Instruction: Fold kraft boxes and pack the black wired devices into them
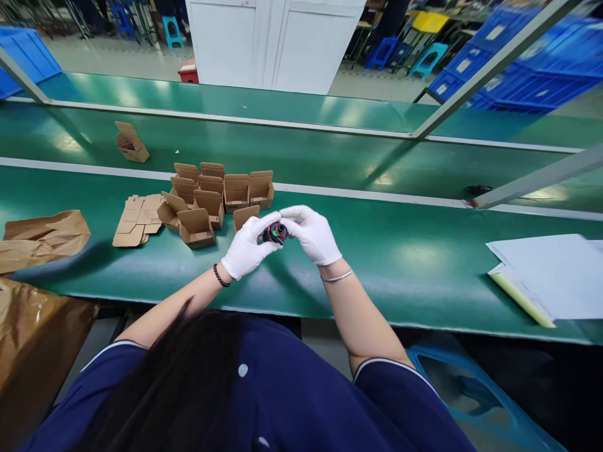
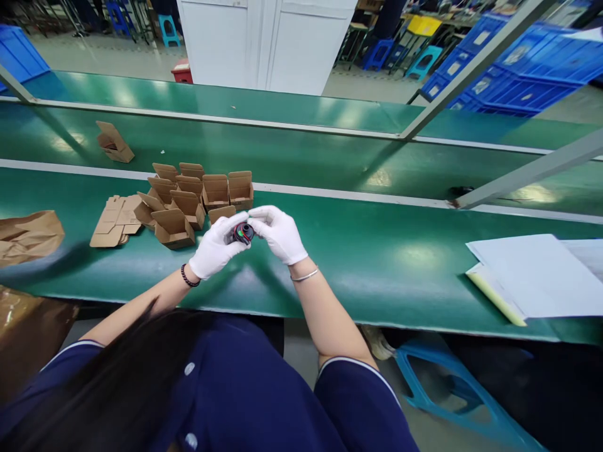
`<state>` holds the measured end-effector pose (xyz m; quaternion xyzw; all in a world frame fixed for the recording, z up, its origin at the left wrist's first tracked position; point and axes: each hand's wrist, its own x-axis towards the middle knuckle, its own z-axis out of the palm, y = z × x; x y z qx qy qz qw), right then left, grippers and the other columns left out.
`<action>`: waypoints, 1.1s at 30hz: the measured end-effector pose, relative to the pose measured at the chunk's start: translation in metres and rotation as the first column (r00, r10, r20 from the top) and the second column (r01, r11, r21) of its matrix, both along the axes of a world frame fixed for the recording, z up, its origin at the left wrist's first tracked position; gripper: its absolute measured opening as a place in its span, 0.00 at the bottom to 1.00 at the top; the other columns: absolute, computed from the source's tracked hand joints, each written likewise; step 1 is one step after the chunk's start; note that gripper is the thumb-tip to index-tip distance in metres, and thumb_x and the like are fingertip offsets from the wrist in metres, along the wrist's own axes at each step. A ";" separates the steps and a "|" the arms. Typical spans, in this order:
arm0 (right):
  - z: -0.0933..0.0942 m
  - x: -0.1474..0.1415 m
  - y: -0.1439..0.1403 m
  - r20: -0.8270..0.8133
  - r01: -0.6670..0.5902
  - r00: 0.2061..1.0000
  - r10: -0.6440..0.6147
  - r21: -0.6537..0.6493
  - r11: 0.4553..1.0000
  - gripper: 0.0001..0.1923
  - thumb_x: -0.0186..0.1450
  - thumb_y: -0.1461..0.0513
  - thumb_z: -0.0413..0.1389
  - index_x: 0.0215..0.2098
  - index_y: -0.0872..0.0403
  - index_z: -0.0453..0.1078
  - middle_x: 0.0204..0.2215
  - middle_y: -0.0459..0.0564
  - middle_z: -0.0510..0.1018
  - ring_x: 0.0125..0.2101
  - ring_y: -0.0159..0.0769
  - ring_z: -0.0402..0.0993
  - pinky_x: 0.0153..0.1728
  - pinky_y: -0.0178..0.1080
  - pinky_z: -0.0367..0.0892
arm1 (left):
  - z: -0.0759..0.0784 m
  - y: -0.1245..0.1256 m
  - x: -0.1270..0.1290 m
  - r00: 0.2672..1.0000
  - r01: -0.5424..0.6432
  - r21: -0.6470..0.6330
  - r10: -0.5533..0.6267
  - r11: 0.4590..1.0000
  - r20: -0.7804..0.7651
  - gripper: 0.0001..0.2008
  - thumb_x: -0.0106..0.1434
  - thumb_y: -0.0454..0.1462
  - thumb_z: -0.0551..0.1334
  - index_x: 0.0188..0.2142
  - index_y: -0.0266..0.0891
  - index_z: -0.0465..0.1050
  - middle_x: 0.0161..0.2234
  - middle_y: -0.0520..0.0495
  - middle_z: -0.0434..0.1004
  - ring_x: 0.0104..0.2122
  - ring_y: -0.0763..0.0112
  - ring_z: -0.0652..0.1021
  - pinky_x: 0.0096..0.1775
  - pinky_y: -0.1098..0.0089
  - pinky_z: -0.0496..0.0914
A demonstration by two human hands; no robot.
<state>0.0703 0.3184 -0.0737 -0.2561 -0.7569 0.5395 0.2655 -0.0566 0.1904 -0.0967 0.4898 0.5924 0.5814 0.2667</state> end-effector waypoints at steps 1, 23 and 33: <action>-0.004 0.002 -0.007 -0.012 0.025 1.000 -0.025 -0.001 1.000 0.18 0.62 0.49 0.60 0.43 0.51 0.76 0.39 0.50 0.83 0.34 0.37 0.79 0.36 0.40 0.76 | -0.002 0.001 0.000 0.999 -0.046 0.013 0.045 0.999 0.029 0.27 0.55 0.37 0.68 0.56 0.43 0.71 0.46 0.45 0.73 0.47 0.61 0.77 0.54 0.58 0.72; 0.007 -0.076 -0.012 0.575 -0.456 0.818 -0.002 0.651 0.607 0.12 0.66 0.52 0.58 0.37 0.52 0.77 0.37 0.54 0.84 0.40 0.44 0.81 0.40 0.39 0.70 | -0.066 -0.032 -0.033 0.846 -0.476 -0.086 0.429 0.875 -0.317 0.57 0.50 0.39 0.74 0.71 0.34 0.40 0.68 0.26 0.54 0.67 0.44 0.61 0.65 0.49 0.60; -0.005 -0.119 -0.008 0.924 -0.896 0.367 0.105 0.321 0.306 0.13 0.67 0.64 0.54 0.45 0.58 0.77 0.41 0.62 0.83 0.40 0.48 0.81 0.39 0.40 0.71 | -0.076 -0.011 -0.057 0.903 -0.342 -0.272 0.235 0.899 -0.360 0.35 0.56 0.34 0.70 0.62 0.37 0.64 0.59 0.36 0.69 0.60 0.49 0.71 0.62 0.52 0.66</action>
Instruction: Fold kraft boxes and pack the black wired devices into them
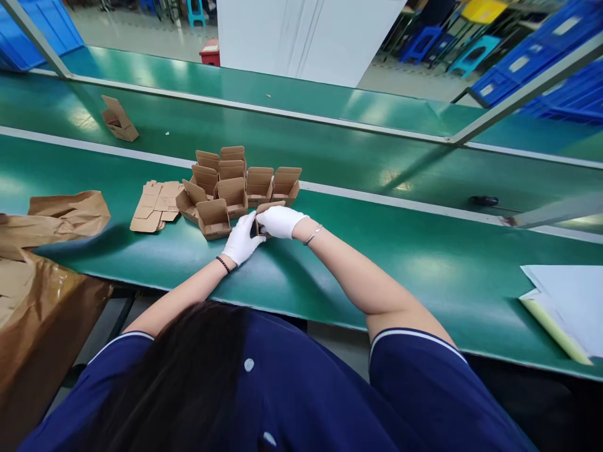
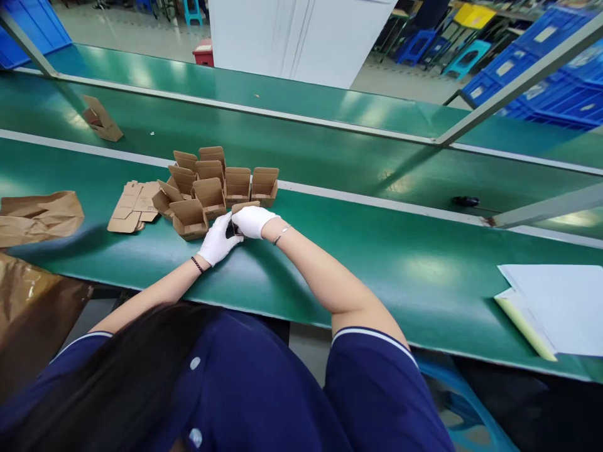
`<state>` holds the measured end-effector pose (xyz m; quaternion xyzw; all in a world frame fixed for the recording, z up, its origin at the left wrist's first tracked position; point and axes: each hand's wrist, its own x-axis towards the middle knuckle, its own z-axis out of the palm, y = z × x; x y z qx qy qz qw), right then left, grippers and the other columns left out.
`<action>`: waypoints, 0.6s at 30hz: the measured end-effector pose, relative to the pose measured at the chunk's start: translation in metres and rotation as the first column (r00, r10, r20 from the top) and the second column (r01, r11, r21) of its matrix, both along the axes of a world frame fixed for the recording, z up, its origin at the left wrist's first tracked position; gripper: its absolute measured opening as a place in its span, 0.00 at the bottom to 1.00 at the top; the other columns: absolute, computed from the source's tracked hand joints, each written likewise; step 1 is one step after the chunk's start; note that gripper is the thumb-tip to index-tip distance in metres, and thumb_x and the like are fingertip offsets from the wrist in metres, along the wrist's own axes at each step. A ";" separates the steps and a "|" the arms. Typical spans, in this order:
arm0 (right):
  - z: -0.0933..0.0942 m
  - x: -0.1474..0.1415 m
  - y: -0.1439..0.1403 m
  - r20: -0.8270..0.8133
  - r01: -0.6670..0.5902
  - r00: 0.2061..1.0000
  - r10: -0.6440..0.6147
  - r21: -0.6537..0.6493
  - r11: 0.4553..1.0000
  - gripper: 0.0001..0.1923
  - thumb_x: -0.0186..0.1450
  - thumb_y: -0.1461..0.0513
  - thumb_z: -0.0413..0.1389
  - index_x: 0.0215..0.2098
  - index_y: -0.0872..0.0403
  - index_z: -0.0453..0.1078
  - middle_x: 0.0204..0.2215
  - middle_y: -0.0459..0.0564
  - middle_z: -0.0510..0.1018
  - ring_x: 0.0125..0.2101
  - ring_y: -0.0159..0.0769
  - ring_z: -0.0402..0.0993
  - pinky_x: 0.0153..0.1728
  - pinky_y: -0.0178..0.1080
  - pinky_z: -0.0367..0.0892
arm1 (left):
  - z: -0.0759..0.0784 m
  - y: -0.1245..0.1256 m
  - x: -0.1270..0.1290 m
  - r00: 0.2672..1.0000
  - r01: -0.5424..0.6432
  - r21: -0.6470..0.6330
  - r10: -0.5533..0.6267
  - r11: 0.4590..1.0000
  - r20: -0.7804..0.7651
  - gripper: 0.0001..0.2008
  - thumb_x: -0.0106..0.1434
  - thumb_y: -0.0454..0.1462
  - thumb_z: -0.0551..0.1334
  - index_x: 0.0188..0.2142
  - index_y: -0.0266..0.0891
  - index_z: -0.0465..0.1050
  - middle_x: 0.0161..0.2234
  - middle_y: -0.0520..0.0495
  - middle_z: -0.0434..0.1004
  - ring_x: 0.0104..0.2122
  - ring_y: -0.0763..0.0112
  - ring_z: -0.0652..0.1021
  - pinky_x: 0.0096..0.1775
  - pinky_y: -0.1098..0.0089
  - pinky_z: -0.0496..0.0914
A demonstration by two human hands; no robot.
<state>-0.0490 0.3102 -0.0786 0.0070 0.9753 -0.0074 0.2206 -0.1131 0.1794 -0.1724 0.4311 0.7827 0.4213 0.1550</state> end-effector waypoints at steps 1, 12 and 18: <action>0.001 -0.001 0.000 0.014 -0.004 1.000 0.005 -0.005 1.000 0.12 0.67 0.64 0.54 0.45 0.59 0.77 0.41 0.62 0.83 0.41 0.48 0.81 0.40 0.41 0.71 | 0.001 0.000 0.000 1.000 -0.002 -0.003 0.002 1.000 -0.009 0.35 0.56 0.34 0.70 0.62 0.38 0.64 0.59 0.36 0.70 0.60 0.48 0.72 0.62 0.51 0.66; -0.010 0.087 -0.009 -0.151 0.196 0.969 -0.198 -0.029 0.980 0.16 0.73 0.63 0.46 0.53 0.57 0.71 0.49 0.61 0.79 0.47 0.43 0.78 0.45 0.39 0.70 | 0.009 0.009 0.031 0.985 0.169 -0.135 -0.170 0.976 0.010 0.39 0.56 0.35 0.69 0.66 0.38 0.58 0.62 0.33 0.67 0.61 0.46 0.70 0.62 0.47 0.66; -0.022 0.076 0.099 -0.203 0.602 0.795 -0.571 0.153 0.784 0.16 0.71 0.66 0.46 0.53 0.62 0.70 0.45 0.67 0.79 0.46 0.50 0.79 0.44 0.45 0.70 | 0.065 -0.010 0.047 0.944 0.315 0.039 -0.308 0.948 -0.118 0.30 0.64 0.44 0.65 0.64 0.41 0.63 0.62 0.38 0.70 0.59 0.53 0.74 0.59 0.53 0.71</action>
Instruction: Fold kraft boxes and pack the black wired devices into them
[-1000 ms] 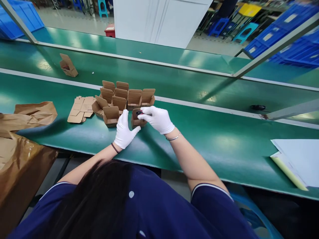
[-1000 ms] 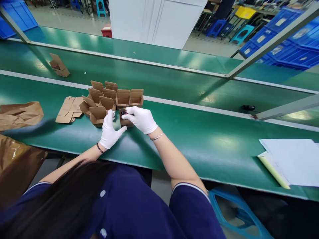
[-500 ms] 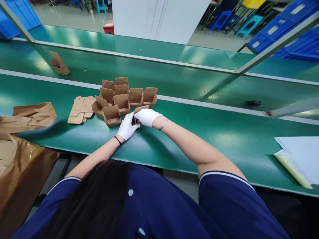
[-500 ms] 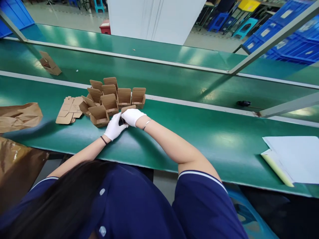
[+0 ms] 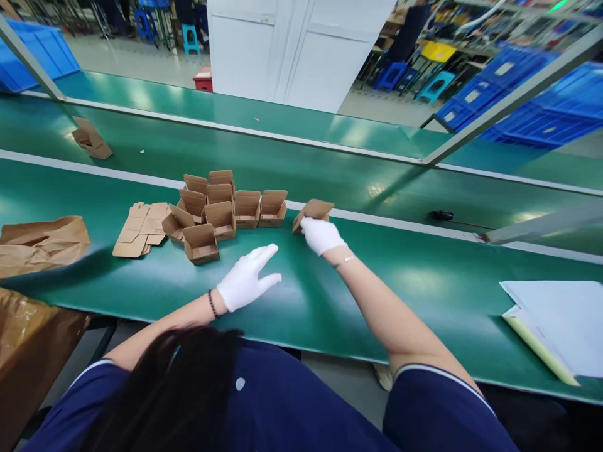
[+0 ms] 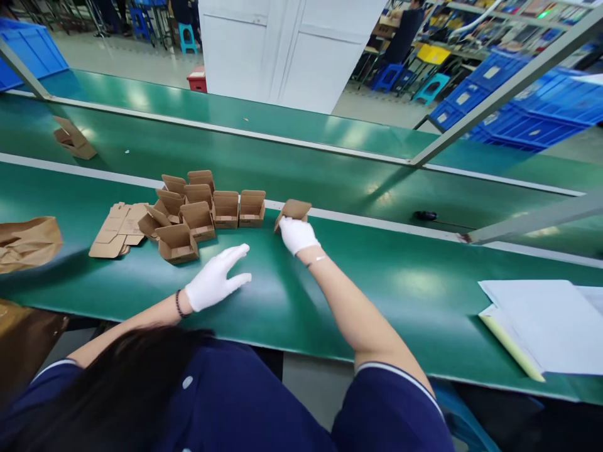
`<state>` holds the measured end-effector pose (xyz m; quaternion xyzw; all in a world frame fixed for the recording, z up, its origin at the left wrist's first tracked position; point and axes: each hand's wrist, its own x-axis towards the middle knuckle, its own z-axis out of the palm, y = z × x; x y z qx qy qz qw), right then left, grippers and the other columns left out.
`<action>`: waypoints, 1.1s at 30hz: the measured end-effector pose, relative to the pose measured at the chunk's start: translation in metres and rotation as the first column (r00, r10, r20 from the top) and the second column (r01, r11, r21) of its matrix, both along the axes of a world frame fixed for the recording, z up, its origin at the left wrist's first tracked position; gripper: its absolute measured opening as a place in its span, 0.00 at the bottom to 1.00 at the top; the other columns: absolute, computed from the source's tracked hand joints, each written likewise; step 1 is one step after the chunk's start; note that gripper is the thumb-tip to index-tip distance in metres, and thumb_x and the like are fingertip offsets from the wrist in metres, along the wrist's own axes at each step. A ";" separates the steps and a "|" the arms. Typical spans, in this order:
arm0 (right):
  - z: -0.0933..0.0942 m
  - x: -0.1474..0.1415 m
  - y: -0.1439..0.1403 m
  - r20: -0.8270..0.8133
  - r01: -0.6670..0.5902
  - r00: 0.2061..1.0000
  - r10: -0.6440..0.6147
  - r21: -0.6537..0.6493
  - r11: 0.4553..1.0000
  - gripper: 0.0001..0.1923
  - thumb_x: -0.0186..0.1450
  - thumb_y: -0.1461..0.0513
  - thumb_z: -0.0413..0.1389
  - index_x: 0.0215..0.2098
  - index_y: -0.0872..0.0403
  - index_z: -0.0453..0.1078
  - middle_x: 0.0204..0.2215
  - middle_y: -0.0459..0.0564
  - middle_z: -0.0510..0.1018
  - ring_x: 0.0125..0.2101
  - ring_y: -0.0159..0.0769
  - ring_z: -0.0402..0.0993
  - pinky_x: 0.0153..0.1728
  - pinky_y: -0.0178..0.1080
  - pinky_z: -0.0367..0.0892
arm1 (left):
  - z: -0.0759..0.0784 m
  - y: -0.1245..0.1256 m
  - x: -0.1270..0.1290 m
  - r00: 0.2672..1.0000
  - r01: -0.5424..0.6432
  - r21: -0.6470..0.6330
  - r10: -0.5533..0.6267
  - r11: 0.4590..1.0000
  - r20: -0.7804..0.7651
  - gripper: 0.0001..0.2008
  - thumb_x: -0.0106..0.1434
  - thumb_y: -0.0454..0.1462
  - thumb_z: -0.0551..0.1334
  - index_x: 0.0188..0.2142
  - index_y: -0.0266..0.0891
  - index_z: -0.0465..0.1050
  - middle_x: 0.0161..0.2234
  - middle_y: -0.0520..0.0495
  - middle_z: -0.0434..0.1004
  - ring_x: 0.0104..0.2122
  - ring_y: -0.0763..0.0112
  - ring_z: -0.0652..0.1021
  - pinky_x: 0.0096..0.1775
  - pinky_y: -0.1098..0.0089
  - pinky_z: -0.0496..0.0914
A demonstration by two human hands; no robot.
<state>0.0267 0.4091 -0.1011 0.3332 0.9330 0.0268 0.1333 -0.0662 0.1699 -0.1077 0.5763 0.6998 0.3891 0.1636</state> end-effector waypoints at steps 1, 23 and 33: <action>0.001 -0.010 0.023 -0.018 0.021 1.000 -0.021 0.022 1.000 0.17 0.71 0.67 0.46 0.54 0.63 0.69 0.46 0.69 0.79 0.47 0.51 0.78 0.45 0.46 0.70 | 0.012 -0.008 -0.011 0.999 -0.038 0.097 0.040 0.995 -0.010 0.27 0.65 0.45 0.64 0.61 0.42 0.66 0.59 0.40 0.73 0.58 0.55 0.75 0.59 0.55 0.71; 0.055 -0.022 0.012 -0.825 0.061 0.565 -0.033 0.002 0.998 0.17 0.70 0.55 0.52 0.50 0.53 0.76 0.51 0.56 0.80 0.53 0.43 0.75 0.57 0.46 0.66 | 0.045 -0.091 -0.248 0.326 -0.943 -0.052 0.877 0.330 -0.354 0.27 0.68 0.54 0.51 0.55 0.36 0.65 0.57 0.27 0.70 0.59 0.38 0.71 0.55 0.41 0.66; 0.053 -0.044 -0.145 -0.829 -0.647 0.069 -0.555 -0.461 0.608 0.19 0.61 0.48 0.63 0.45 0.49 0.74 0.62 0.52 0.69 0.58 0.43 0.71 0.56 0.46 0.69 | 0.072 -0.017 -0.057 0.876 -0.481 0.443 0.435 0.757 0.207 0.20 0.72 0.51 0.52 0.44 0.40 0.75 0.45 0.44 0.81 0.47 0.64 0.79 0.53 0.63 0.73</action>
